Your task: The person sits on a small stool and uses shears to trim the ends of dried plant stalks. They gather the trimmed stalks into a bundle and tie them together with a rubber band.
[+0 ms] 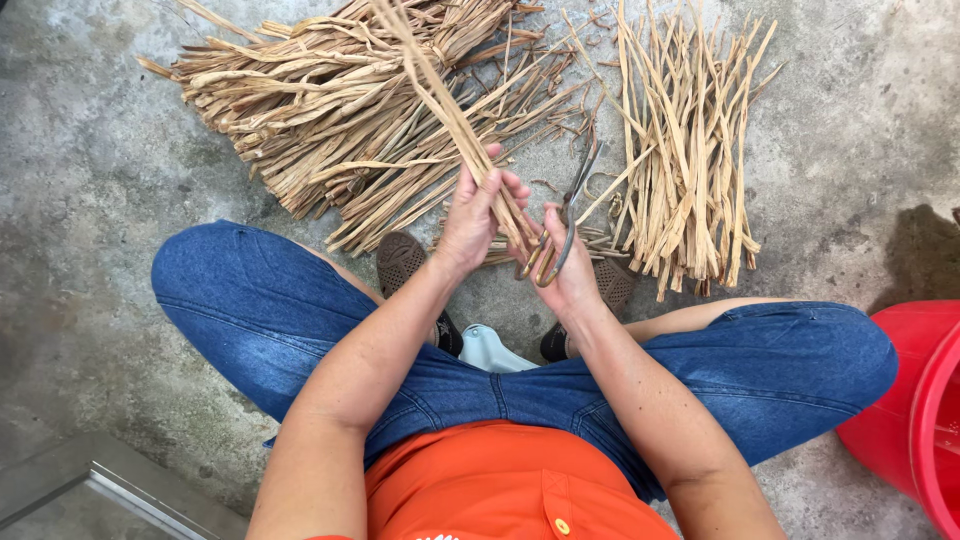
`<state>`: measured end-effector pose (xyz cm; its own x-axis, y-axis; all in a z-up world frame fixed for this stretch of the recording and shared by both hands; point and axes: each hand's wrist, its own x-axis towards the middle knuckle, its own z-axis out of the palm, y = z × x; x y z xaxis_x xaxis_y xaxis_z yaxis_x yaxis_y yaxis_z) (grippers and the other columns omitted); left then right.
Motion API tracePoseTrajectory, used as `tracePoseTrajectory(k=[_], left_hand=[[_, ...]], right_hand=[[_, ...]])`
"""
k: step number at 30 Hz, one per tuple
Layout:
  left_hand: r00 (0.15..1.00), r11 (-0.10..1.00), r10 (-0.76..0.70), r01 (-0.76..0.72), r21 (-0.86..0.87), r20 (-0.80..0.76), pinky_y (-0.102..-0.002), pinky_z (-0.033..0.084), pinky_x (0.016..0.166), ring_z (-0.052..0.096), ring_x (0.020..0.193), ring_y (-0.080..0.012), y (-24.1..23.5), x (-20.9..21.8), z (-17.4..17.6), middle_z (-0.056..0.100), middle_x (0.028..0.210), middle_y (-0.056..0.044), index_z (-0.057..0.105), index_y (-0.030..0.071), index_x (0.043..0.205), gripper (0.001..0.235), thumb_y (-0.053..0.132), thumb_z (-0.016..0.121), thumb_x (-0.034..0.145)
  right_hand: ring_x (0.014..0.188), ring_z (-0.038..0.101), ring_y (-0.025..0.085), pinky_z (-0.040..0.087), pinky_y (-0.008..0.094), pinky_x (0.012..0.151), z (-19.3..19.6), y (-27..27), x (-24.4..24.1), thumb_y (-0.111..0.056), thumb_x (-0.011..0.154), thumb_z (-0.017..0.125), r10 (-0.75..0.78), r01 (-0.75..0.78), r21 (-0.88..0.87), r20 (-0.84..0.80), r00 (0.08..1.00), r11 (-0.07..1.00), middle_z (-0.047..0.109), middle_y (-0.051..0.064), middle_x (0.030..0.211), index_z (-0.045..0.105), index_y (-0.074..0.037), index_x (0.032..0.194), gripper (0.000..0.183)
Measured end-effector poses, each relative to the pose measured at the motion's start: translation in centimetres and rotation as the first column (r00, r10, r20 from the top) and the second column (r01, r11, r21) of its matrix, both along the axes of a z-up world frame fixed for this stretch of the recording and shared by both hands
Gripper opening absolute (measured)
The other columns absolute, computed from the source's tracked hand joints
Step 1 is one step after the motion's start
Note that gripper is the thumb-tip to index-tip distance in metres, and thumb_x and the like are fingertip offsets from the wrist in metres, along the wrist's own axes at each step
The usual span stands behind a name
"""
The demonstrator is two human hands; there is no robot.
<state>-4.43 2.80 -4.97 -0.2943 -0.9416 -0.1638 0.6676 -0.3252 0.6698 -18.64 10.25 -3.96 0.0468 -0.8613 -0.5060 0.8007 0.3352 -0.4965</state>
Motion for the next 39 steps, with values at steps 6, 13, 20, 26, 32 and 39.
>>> tracePoseTrajectory(k=[6, 13, 20, 26, 32, 39], left_hand=[[0.997, 0.997, -0.076, 0.076, 0.003, 0.008, -0.036, 0.063, 0.081, 0.071, 0.099, -0.0192, 0.7, -0.6, -0.4, 0.065, 0.103, -0.007, 0.042, 0.009, 0.142, 0.038, 0.023, 0.053, 0.109], [0.998, 0.999, 0.011, -0.008, 0.049, -0.061, -0.04, 0.062, 0.098, 0.072, 0.107, -0.0259, -0.8, 0.4, -0.5, 0.07, 0.108, -0.012, 0.046, 0.007, 0.136, 0.032, 0.025, 0.053, 0.109], [0.981, 0.975, 0.132, -0.103, 0.195, -0.141, -0.041, 0.063, 0.089, 0.072, 0.104, -0.0265, -2.5, 1.9, -0.3, 0.072, 0.111, -0.013, 0.054, 0.009, 0.127, 0.025, 0.023, 0.057, 0.106], [0.995, 0.988, 0.1, -0.096, 0.117, -0.026, -0.039, 0.065, 0.089, 0.073, 0.105, -0.0249, -1.5, 0.9, 0.0, 0.071, 0.111, -0.012, 0.057, 0.008, 0.122, 0.02, 0.019, 0.059, 0.106], [0.982, 0.996, 0.044, -0.058, 0.073, 0.184, -0.036, 0.064, 0.083, 0.073, 0.098, -0.0212, 0.6, -1.5, -0.8, 0.075, 0.11, -0.011, 0.057, 0.007, 0.118, 0.019, 0.021, 0.058, 0.104], [0.974, 0.99, 0.039, -0.069, 0.127, 0.222, -0.034, 0.061, 0.086, 0.073, 0.094, -0.0164, -0.5, -1.1, -2.4, 0.074, 0.101, -0.008, 0.056, 0.009, 0.117, 0.024, 0.028, 0.06, 0.104]], right_hand=[[0.103, 0.069, 0.027, 0.058, 0.039, 0.085, -0.4, -0.6, -0.6, -0.033, 0.107, 0.06, 0.067, -0.059, -0.106, 0.068, 0.995, 0.993, 0.066, 0.019, 0.12, 0.052, -0.007, 0.134, 0.039], [0.096, 0.071, 0.028, 0.062, 0.043, 0.082, 1.3, -0.6, -0.7, -0.02, 0.098, 0.063, -0.004, 0.005, 0.009, -0.151, 0.988, 1.0, 0.068, 0.018, 0.121, 0.047, -0.013, 0.128, 0.035], [0.102, 0.073, 0.028, 0.061, 0.039, 0.082, 2.6, -0.3, -0.2, -0.011, 0.096, 0.067, -0.025, 0.007, -0.065, -0.277, 0.961, 0.998, 0.066, 0.025, 0.126, 0.045, -0.011, 0.129, 0.039], [0.122, 0.065, 0.026, 0.057, 0.039, 0.098, 2.3, -0.8, -0.1, -0.014, 0.1, 0.071, -0.109, -0.064, -0.273, -0.572, 0.813, 0.96, 0.065, 0.022, 0.136, 0.044, -0.009, 0.133, 0.042], [0.107, 0.07, 0.022, 0.057, 0.036, 0.09, 1.9, -0.4, 0.4, -0.018, 0.094, 0.078, -0.075, -0.353, -0.189, -0.948, 0.311, 0.916, 0.071, 0.012, 0.118, 0.049, -0.009, 0.133, 0.05], [0.067, 0.061, 0.011, 0.051, 0.026, 0.057, 0.1, -0.1, 1.2, -0.015, 0.092, 0.078, 0.109, -0.351, -0.091, -0.853, 0.511, 0.932, 0.068, 0.004, 0.088, 0.052, -0.008, 0.128, 0.045]])
